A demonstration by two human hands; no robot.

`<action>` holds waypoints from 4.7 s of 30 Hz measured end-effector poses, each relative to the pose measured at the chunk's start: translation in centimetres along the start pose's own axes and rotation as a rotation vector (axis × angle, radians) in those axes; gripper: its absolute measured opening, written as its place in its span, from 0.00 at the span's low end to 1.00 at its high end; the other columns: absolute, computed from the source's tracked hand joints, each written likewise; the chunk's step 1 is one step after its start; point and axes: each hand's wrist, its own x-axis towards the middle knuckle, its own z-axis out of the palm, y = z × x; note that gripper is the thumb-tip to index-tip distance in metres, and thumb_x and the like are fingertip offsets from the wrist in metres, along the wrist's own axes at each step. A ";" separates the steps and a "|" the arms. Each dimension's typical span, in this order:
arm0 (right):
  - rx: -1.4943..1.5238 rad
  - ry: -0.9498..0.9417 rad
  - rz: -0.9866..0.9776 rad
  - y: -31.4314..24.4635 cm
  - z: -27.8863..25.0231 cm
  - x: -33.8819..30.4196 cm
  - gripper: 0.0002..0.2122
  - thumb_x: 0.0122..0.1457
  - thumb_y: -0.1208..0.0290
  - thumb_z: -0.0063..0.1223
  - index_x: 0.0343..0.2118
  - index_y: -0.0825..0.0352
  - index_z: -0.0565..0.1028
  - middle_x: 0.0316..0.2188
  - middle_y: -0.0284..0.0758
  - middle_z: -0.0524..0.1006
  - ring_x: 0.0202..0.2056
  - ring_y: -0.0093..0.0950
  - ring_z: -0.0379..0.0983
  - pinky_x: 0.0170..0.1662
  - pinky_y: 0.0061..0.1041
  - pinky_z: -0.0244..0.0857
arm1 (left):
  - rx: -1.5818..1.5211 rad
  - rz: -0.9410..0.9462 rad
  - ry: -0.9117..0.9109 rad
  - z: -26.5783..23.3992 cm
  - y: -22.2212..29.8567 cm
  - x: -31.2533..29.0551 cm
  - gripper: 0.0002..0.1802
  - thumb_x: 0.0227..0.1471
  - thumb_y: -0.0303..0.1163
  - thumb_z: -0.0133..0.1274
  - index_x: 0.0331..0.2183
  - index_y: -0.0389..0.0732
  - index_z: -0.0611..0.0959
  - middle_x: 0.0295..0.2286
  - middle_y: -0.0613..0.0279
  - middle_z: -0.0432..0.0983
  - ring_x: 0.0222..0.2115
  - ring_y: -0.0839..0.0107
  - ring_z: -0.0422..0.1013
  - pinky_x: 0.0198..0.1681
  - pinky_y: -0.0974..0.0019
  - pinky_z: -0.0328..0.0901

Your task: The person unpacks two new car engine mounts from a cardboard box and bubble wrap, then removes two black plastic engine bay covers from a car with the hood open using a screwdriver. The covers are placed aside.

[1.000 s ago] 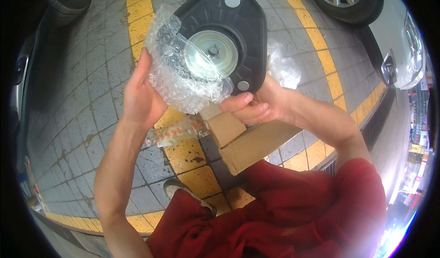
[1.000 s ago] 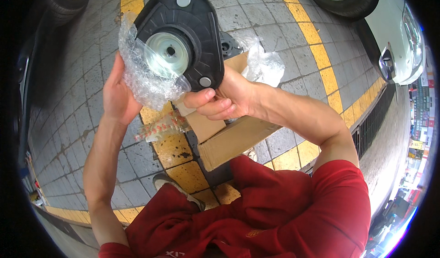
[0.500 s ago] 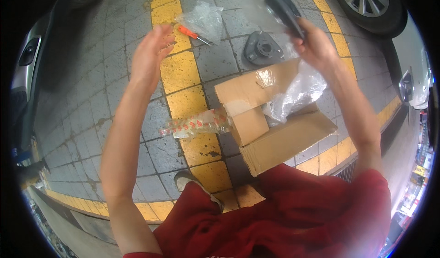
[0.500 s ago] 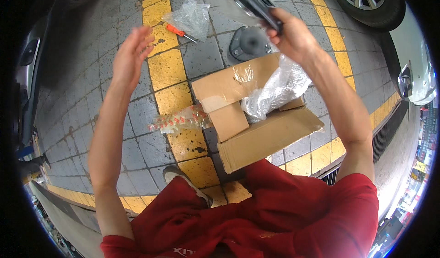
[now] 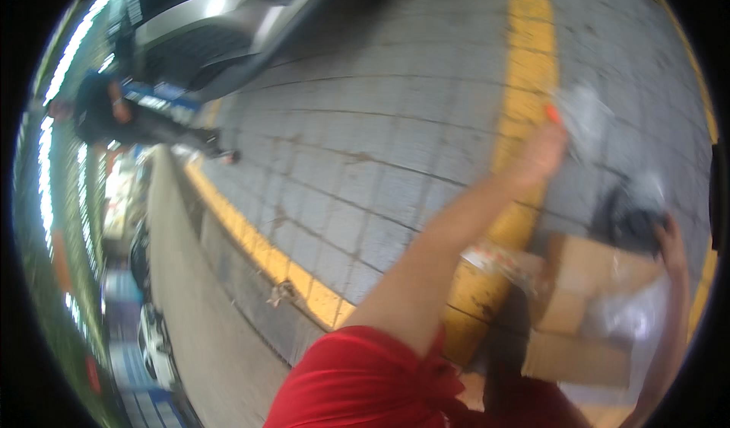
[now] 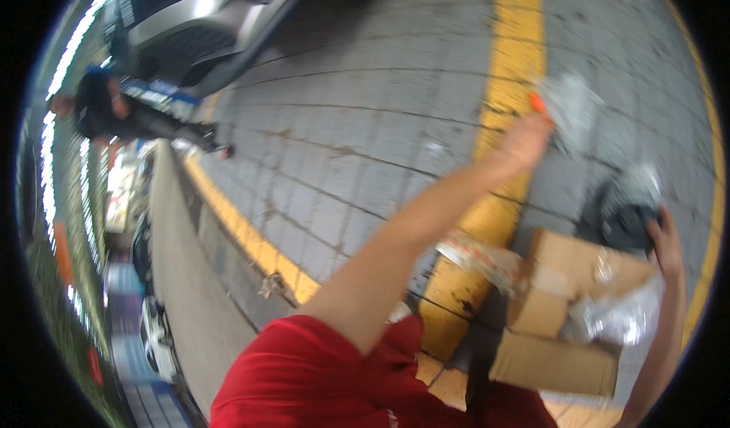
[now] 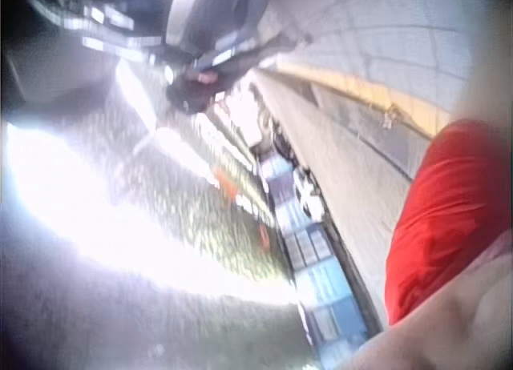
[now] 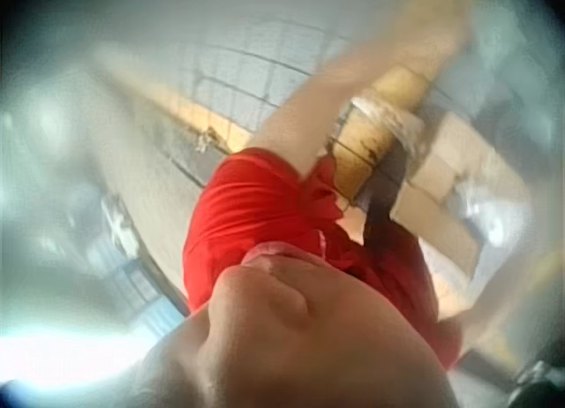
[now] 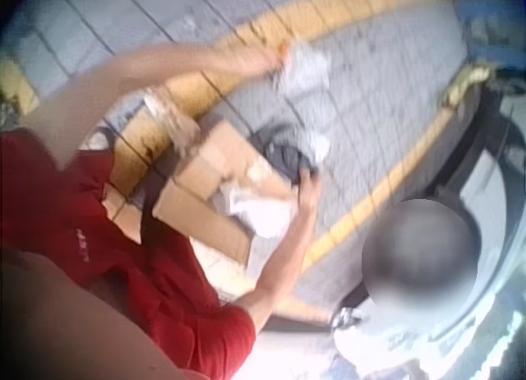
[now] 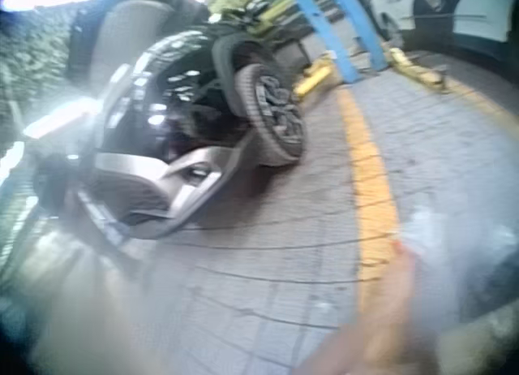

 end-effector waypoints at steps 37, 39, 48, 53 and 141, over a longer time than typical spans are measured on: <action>-0.861 -0.538 -0.135 -34.3 7.2 -56.3 0.23 0.61 0.50 0.58 0.54 0.58 0.83 0.56 0.46 0.80 0.60 0.50 0.75 0.64 0.48 0.68 | -0.457 -1.703 -0.522 -63.9 26.8 -53.8 0.30 0.69 0.53 0.48 0.60 0.41 0.75 0.42 0.48 0.79 0.41 0.49 0.76 0.42 0.47 0.71; -0.949 -0.567 -0.194 -36.2 7.1 -58.6 0.23 0.63 0.48 0.55 0.56 0.56 0.83 0.56 0.43 0.81 0.60 0.49 0.75 0.65 0.47 0.69 | -0.564 -1.637 -0.415 -66.8 29.0 -50.2 0.29 0.68 0.53 0.49 0.59 0.41 0.76 0.40 0.49 0.78 0.39 0.50 0.74 0.40 0.48 0.70; -0.851 -0.779 0.101 -38.1 7.9 -61.3 0.24 0.67 0.50 0.50 0.59 0.59 0.81 0.59 0.44 0.81 0.61 0.46 0.77 0.64 0.44 0.70 | -0.931 -1.408 -0.093 -74.8 36.3 -51.2 0.23 0.66 0.51 0.53 0.51 0.44 0.77 0.30 0.55 0.72 0.28 0.58 0.69 0.29 0.53 0.64; -1.113 -0.881 0.023 -38.4 16.0 -70.6 0.22 0.70 0.54 0.47 0.56 0.62 0.83 0.56 0.47 0.82 0.58 0.46 0.79 0.62 0.45 0.72 | -1.095 -1.562 0.058 -81.7 41.0 -70.7 0.20 0.65 0.50 0.55 0.47 0.45 0.78 0.25 0.58 0.69 0.22 0.62 0.66 0.23 0.56 0.61; -0.064 -0.742 -0.479 -196.7 212.4 -17.8 0.17 0.59 0.60 0.64 0.45 0.68 0.79 0.31 0.44 0.83 0.33 0.41 0.82 0.39 0.43 0.74 | -0.951 -0.953 0.349 -208.2 -155.4 -77.1 0.34 0.71 0.56 0.53 0.62 0.36 0.76 0.56 0.49 0.74 0.58 0.59 0.72 0.61 0.55 0.69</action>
